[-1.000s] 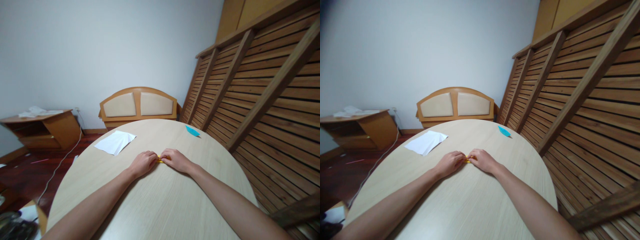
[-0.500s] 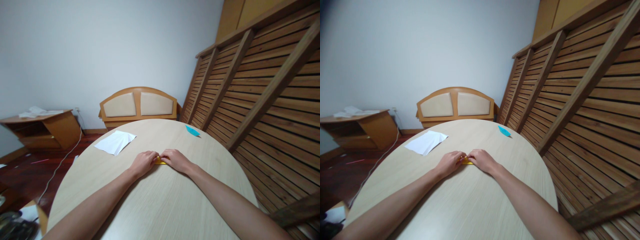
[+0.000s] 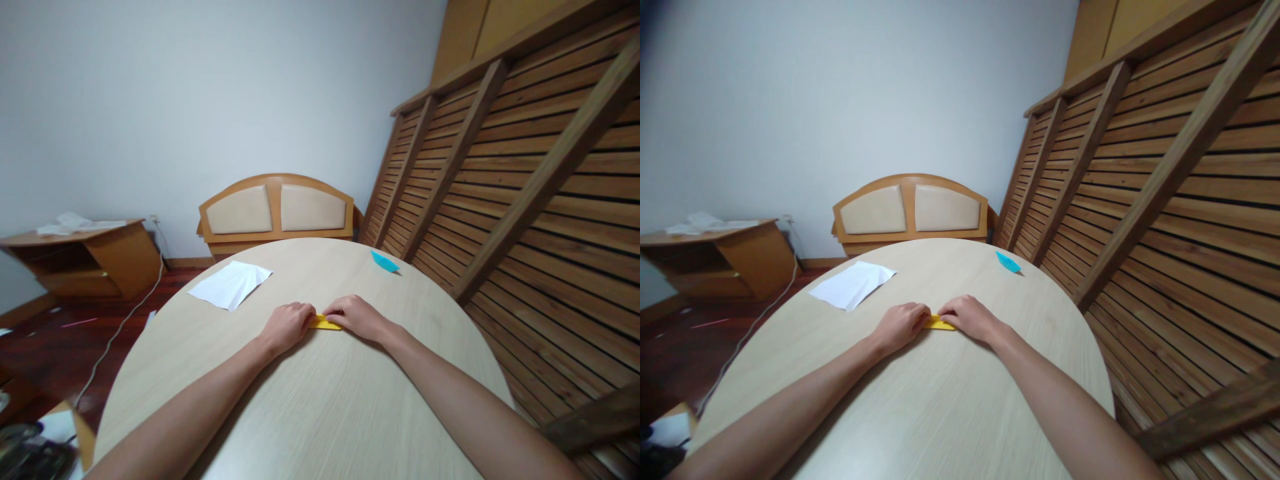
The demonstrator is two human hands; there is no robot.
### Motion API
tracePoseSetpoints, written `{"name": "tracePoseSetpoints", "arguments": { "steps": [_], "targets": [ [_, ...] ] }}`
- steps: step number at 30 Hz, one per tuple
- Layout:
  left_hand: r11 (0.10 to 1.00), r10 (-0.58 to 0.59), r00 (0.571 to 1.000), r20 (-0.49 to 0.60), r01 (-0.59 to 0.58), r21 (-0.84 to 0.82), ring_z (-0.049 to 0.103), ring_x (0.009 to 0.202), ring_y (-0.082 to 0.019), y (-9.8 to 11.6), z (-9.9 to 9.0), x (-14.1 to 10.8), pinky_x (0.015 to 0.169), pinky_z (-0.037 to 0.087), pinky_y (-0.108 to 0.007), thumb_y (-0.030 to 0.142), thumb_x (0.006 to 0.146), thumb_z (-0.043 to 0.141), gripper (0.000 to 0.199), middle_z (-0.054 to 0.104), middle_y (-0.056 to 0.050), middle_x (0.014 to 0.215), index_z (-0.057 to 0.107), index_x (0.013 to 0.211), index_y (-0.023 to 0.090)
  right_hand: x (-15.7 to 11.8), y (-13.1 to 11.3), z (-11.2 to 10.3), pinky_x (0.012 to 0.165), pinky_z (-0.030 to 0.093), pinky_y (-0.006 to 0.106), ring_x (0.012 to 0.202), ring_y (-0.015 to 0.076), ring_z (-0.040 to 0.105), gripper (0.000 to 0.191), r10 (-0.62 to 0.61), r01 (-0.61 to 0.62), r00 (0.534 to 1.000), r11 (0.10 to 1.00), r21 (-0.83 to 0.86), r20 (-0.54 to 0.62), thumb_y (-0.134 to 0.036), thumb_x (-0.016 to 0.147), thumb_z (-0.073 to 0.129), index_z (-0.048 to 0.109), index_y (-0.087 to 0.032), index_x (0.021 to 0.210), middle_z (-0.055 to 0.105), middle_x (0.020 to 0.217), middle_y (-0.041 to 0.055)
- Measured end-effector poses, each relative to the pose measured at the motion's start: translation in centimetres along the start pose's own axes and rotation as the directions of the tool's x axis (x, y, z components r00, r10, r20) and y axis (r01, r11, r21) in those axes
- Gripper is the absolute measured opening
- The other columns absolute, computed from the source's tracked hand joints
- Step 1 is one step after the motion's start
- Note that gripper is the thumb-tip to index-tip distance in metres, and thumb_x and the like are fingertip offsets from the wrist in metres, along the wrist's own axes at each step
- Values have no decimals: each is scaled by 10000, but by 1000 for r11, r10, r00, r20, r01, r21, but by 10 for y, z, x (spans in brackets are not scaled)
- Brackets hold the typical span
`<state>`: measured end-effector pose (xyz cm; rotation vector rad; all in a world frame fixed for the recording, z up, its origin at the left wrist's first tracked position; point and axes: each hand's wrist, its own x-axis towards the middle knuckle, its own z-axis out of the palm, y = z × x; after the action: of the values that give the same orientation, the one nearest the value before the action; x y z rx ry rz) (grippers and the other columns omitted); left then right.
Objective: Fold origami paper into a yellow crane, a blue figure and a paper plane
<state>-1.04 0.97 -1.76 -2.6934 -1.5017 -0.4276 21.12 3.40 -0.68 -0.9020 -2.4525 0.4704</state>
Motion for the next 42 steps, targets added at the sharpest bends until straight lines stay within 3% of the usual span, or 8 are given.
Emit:
{"name": "tracePoseSetpoints", "arguments": {
  "steps": [7, 11, 19, 23, 29, 34, 42],
  "targets": [
    [999, -47, 999, -4, 47, -16, 657, 846, -171, -2, -2, 0, 694, 430, -247, 267, 956, 410, 237, 716, -33, 948, 642, 992, 232, -5, 5, -9, 813, 477, 279, 884, 177, 666, 217, 5, -6, 1000, 998, -56, -7, -168, 906, 570, 753, -205, 1017, 752, 989, 49],
    [995, -93, 996, -12, 92, -37, 659, 846, -174, -2, -3, 1, 686, 422, -240, 261, 940, 436, 236, 721, -38, 945, 661, 1008, 236, -4, -2, -6, 911, 449, 332, 997, 196, 612, 199, -129, 109, 988, 971, -211, -83, -176, 920, 581, 721, -199, 1060, 713, 1046, 63],
    [958, -161, 986, -49, 145, -246, 647, 729, -154, -1, -4, 1, 646, 391, -227, 335, 931, 474, 251, 739, -42, 869, 688, 997, 222, 1, -12, 4, 955, 426, 385, 1076, 210, 565, 189, -267, 244, 963, 911, -332, -26, -240, 842, 718, 713, -228, 1031, 681, 1121, 50],
    [863, -145, 988, -47, 103, -495, 629, 687, -126, 0, -5, 2, 642, 414, -208, 368, 925, 484, 280, 735, -41, 857, 691, 992, 192, 2, -8, 4, 928, 450, 374, 1049, 199, 582, 133, -293, 257, 954, 909, -328, -66, -218, 884, 672, 708, -224, 1012, 692, 1117, 51],
    [620, -146, 989, 8, 98, -779, 636, 743, -135, -3, -8, 6, 668, 465, -209, 445, 878, 528, 381, 732, -74, 939, 711, 1016, 141, 2, -4, 4, 909, 483, 356, 1022, 193, 608, 111, -300, 255, 943, 928, -272, -142, -178, 901, 639, 717, -216, 970, 699, 1110, 52],
    [543, -181, 981, 63, 153, -826, 652, 843, -168, -6, -14, 8, 745, 497, -234, 438, 815, 573, 375, 748, -77, 982, 746, 964, 141, 1, -4, 2, 883, 501, 344, 996, 198, 586, 152, -310, 253, 932, 927, -277, -188, -183, 923, 600, 728, -214, 998, 665, 1048, 72],
    [454, -262, 951, 163, 270, -849, 645, 816, -170, -6, -19, 5, 741, 482, -262, 483, 765, 608, 462, 742, -92, 978, 731, 1011, 112, 0, -9, 0, 887, 489, 362, 983, 206, 582, 208, -314, 272, 940, 926, -263, -133, -260, 959, 548, 710, -216, 1082, 665, 1043, 80]
  ]
}}
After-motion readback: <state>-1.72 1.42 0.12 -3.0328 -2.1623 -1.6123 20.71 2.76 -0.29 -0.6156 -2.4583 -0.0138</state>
